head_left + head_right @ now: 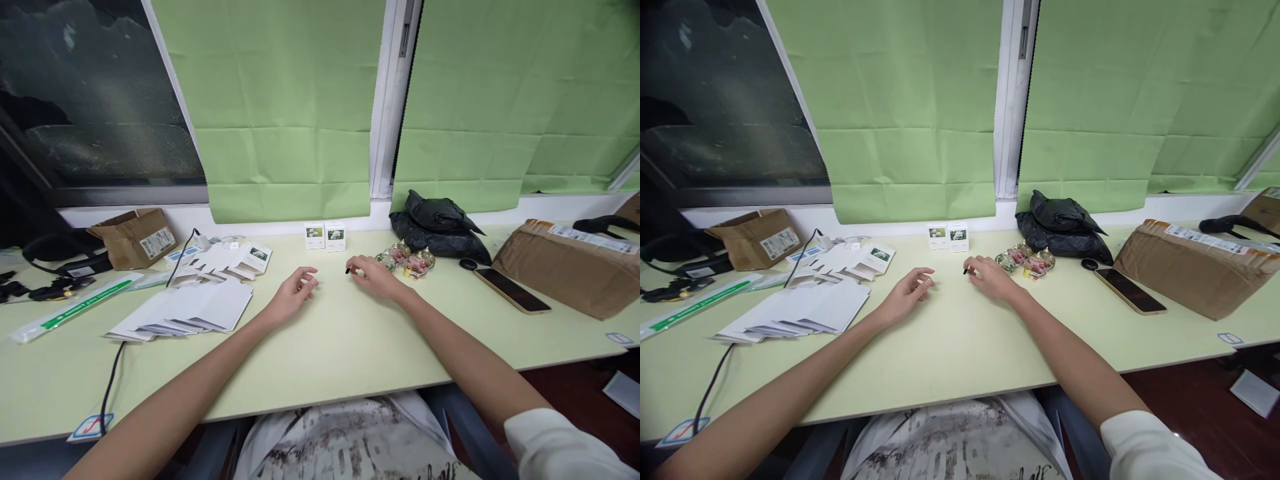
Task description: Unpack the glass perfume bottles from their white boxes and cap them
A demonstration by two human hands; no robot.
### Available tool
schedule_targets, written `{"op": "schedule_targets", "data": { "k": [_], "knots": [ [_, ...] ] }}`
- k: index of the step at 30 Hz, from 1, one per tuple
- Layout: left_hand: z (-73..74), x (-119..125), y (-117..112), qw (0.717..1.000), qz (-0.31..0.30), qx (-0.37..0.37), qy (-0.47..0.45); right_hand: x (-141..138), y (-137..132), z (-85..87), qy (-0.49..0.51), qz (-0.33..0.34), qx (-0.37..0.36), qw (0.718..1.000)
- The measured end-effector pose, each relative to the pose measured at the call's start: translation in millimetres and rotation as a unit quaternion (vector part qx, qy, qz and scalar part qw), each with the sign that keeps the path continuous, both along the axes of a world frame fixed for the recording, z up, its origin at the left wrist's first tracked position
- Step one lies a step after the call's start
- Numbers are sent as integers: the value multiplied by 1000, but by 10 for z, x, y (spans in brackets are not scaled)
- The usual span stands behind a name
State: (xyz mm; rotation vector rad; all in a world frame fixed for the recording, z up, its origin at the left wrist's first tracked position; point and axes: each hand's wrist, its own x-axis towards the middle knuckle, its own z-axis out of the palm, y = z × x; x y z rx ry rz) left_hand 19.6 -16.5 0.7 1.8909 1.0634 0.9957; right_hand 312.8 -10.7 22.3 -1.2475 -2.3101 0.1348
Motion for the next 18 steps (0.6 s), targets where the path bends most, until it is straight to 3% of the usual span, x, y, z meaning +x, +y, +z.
{"op": "schedule_targets", "data": {
  "k": [4,12,18],
  "knots": [
    [10,-5,-5,1000,-2,1,-1,64,42,-12,-21,-22,7,1000],
    [13,-10,-8,1000,-9,-1,3,162,54,39,-176,-171,37,969],
    [-1,-17,1,1000,-8,-2,6,189,61,45,-240,-186,-3,953]
  ]
}}
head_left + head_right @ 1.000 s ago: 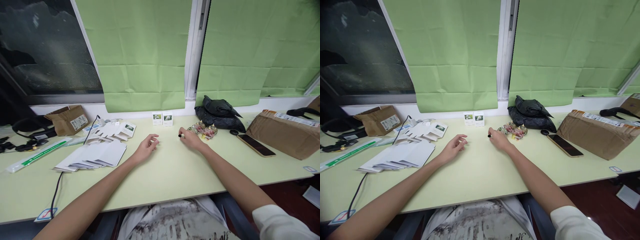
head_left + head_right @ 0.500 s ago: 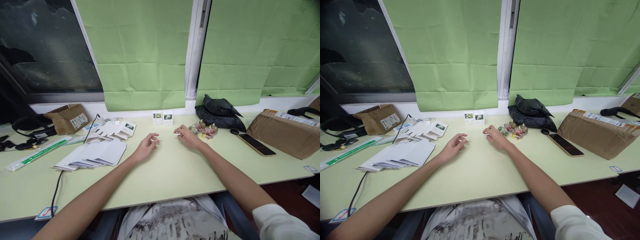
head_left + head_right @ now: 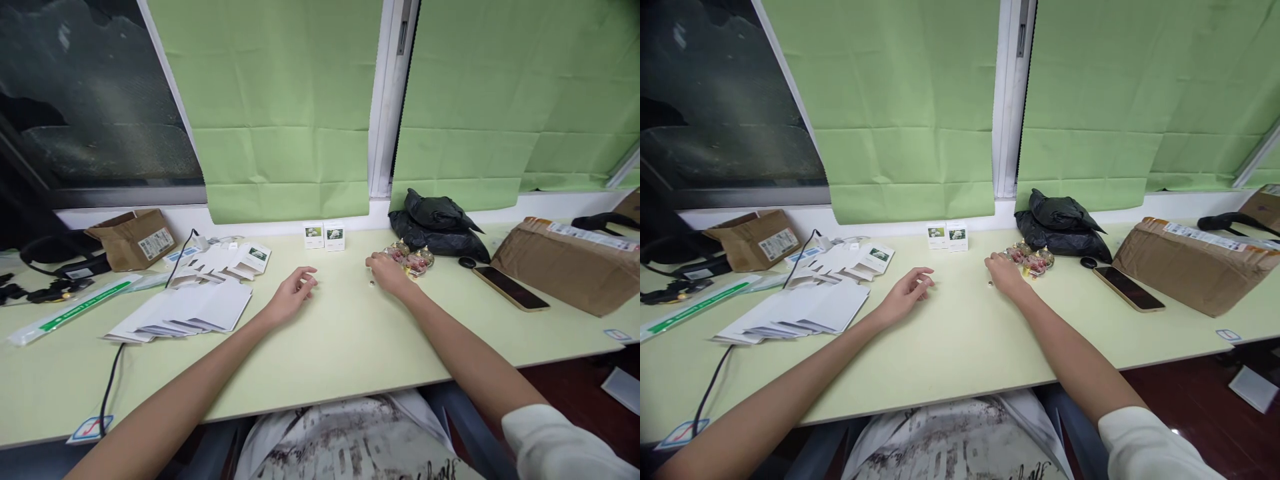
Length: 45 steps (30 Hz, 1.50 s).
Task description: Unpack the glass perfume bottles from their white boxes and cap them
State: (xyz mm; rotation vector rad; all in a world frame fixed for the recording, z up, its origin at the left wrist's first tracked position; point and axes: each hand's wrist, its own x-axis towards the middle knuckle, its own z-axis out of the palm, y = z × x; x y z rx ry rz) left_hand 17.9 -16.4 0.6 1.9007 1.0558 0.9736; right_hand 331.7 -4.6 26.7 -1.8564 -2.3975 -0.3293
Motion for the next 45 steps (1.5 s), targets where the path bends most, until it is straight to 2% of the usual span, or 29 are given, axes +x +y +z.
{"op": "schedule_targets", "data": {
  "k": [4,11,16,19,22,25,33,39,45],
  "knots": [
    [4,0,2,1000,-1,0,0,13,25,-21,-6,-5,-5,1000],
    [4,13,-2,1000,1,0,-4,-21,-30,9,-9,-10,26,1000],
    [-4,14,-1,1000,3,3,-8,-63,-87,123,74,-16,46,996],
    [-11,6,1,1000,6,5,-6,-139,-126,141,112,1,-6,994],
    [-8,0,-1,1000,7,5,-1,-233,-176,95,103,34,-80,991],
    [8,-1,-8,1000,6,4,4,-300,-222,47,81,54,-105,990],
    [12,3,-14,1000,3,2,-9,-238,-190,62,44,-53,-84,994],
    [-11,-2,0,1000,6,-4,-10,-173,-167,46,33,-87,-85,992],
    [-8,-8,-3,1000,3,-1,-1,-195,-162,23,36,-92,-63,993]
  ]
}}
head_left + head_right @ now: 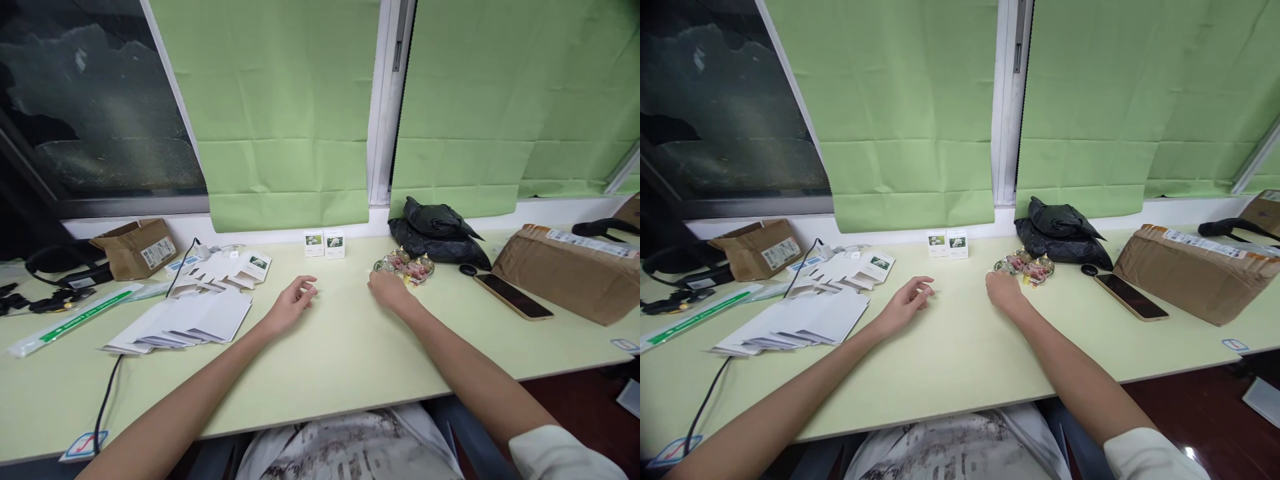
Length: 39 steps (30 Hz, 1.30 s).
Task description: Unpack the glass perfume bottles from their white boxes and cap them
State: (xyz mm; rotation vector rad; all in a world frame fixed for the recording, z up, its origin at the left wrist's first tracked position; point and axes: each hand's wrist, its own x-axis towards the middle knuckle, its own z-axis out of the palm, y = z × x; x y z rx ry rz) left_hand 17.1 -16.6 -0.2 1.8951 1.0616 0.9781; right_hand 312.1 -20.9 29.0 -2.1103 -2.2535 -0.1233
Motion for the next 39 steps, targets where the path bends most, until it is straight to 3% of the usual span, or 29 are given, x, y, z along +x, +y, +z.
{"op": "schedule_targets", "data": {
  "k": [6,11,14,18,20,24,39],
  "knots": [
    [6,0,-2,1000,1,-1,4,-142,-2,-42,14,35,38,999],
    [6,13,1,1000,8,9,11,-311,29,-233,52,203,90,974],
    [13,-18,10,996,25,64,63,-335,96,-352,96,245,98,960],
    [8,-111,53,952,42,218,212,-293,178,-433,158,250,90,951],
    [-13,-152,83,930,45,251,265,-273,199,-449,174,248,80,950],
    [-70,-184,127,922,62,227,308,-263,218,-471,187,251,70,947],
    [-101,-171,134,927,75,195,311,-331,235,-485,147,234,107,955]
  ]
}}
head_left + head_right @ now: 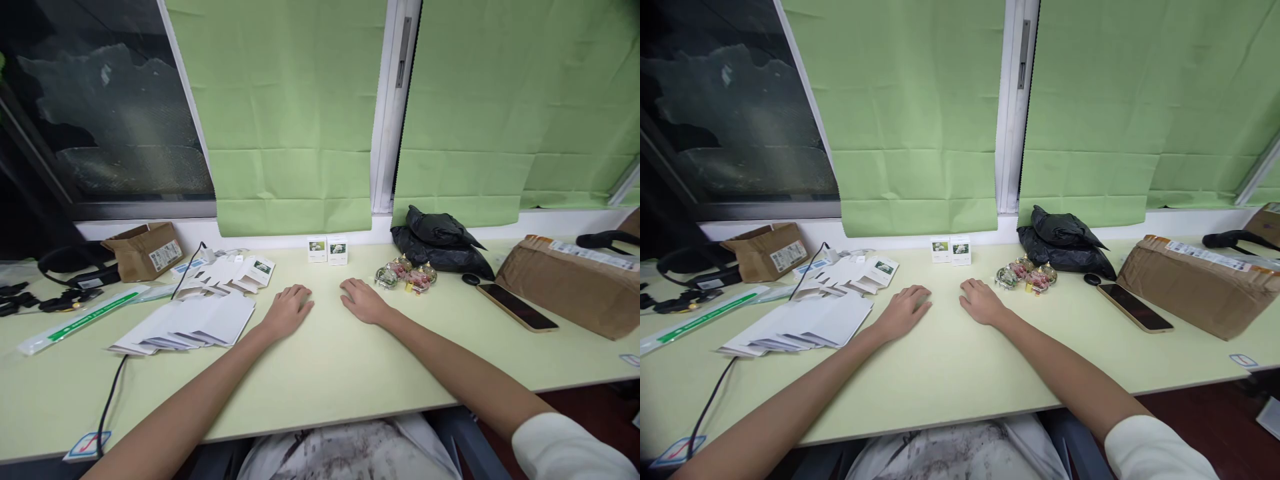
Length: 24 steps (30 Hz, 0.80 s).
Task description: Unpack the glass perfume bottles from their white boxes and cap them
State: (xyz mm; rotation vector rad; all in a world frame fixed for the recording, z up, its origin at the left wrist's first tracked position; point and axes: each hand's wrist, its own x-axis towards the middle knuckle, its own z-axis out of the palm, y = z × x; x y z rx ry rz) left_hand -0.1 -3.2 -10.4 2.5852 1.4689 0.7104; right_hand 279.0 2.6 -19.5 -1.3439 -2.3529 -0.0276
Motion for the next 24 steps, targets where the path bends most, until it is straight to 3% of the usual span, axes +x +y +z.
{"op": "schedule_targets", "data": {
  "k": [7,15,24],
  "knots": [
    [-19,0,-1,1000,-8,1,-7,-27,64,27,-40,-19,15,999],
    [6,9,-3,1000,-9,-5,-8,-200,334,116,-106,-53,44,992],
    [13,-18,7,1000,-15,-6,-3,-158,411,96,-82,-51,37,995]
  ]
}}
